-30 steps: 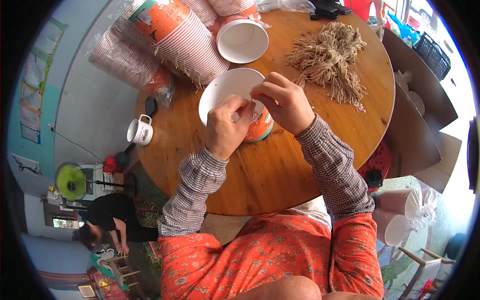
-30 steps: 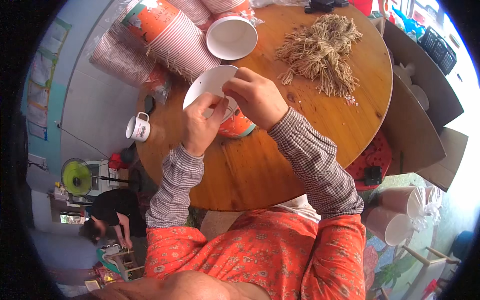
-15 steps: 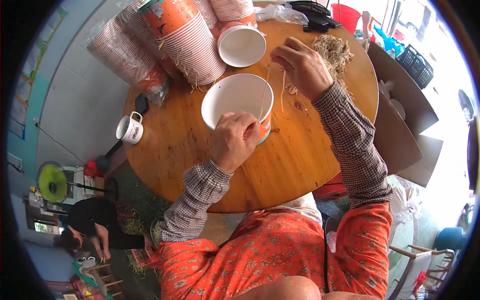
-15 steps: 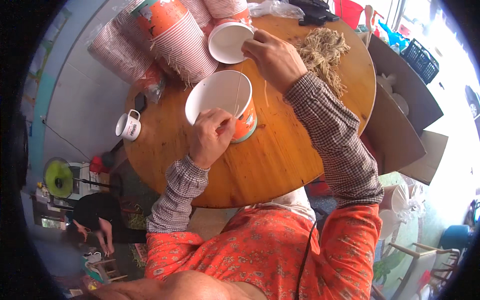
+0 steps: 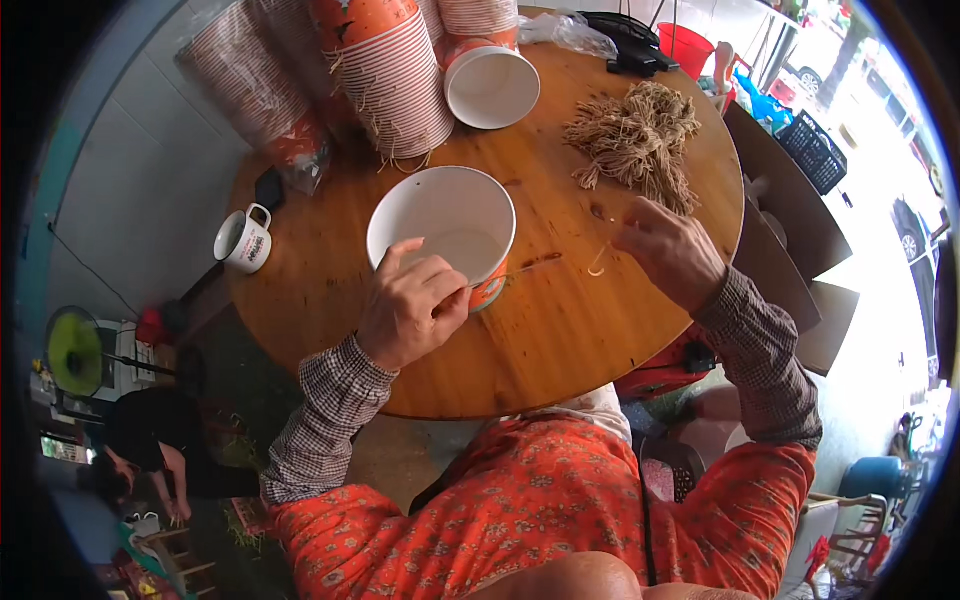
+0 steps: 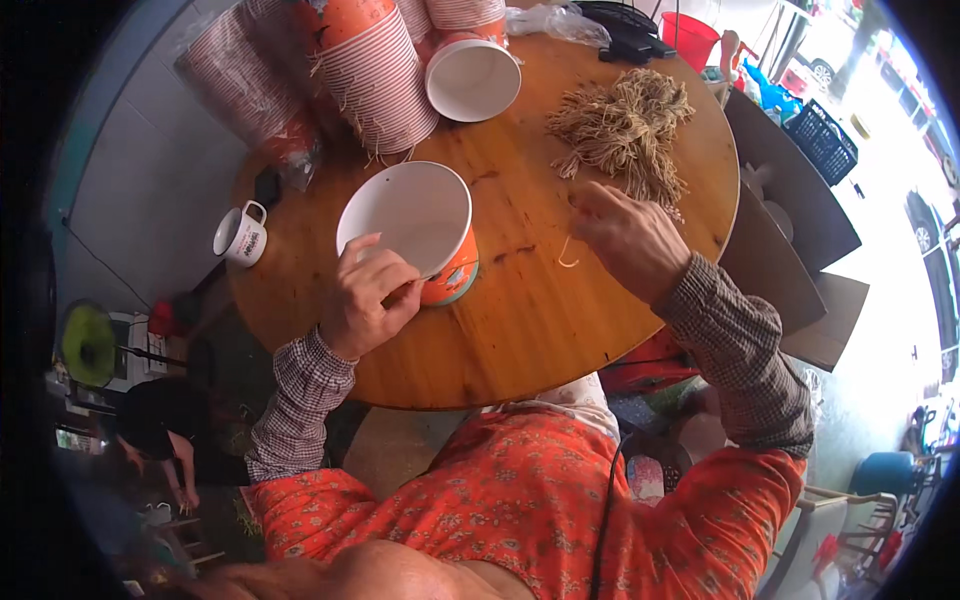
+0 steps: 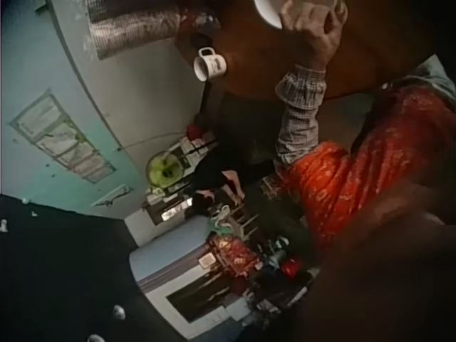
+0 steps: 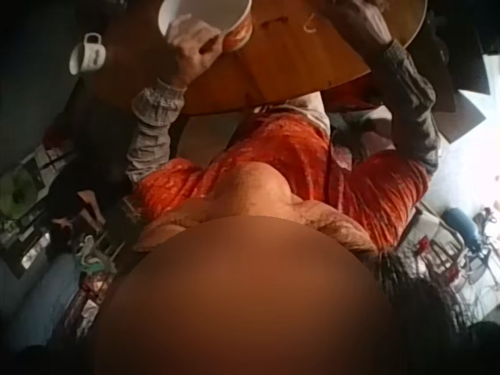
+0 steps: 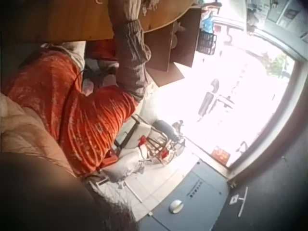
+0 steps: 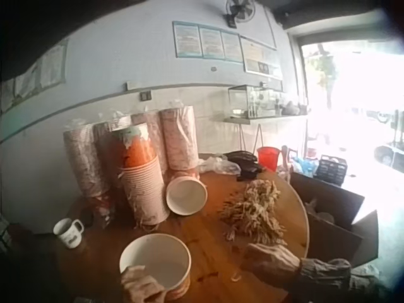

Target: Threading thin rope handles through pre-punched holes in paper tubs.

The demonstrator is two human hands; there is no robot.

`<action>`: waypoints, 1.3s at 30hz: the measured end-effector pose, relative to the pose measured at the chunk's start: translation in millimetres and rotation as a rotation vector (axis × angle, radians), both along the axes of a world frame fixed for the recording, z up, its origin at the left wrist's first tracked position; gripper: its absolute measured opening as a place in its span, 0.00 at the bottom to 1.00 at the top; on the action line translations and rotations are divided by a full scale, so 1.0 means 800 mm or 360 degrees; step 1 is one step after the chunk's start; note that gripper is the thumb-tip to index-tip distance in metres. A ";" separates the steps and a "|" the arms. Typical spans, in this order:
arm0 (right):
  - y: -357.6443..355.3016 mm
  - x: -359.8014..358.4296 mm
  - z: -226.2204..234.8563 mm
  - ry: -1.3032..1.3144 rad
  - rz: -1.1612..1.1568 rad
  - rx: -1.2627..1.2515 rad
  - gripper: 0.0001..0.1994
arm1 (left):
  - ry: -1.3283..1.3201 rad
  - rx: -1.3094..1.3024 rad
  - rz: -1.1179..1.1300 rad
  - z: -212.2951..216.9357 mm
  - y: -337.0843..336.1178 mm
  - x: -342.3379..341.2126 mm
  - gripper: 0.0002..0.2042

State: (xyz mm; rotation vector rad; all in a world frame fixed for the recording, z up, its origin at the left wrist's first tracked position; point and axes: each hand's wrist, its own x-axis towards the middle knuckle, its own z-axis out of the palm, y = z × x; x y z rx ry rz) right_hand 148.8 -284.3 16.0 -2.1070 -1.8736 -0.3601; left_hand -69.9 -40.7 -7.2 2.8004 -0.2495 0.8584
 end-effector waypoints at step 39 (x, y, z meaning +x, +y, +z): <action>0.049 -0.096 -0.010 0.2201 -0.0086 0.0518 0.04 | -0.0304 -0.0690 -0.0002 0.004 -0.024 -0.012 0.05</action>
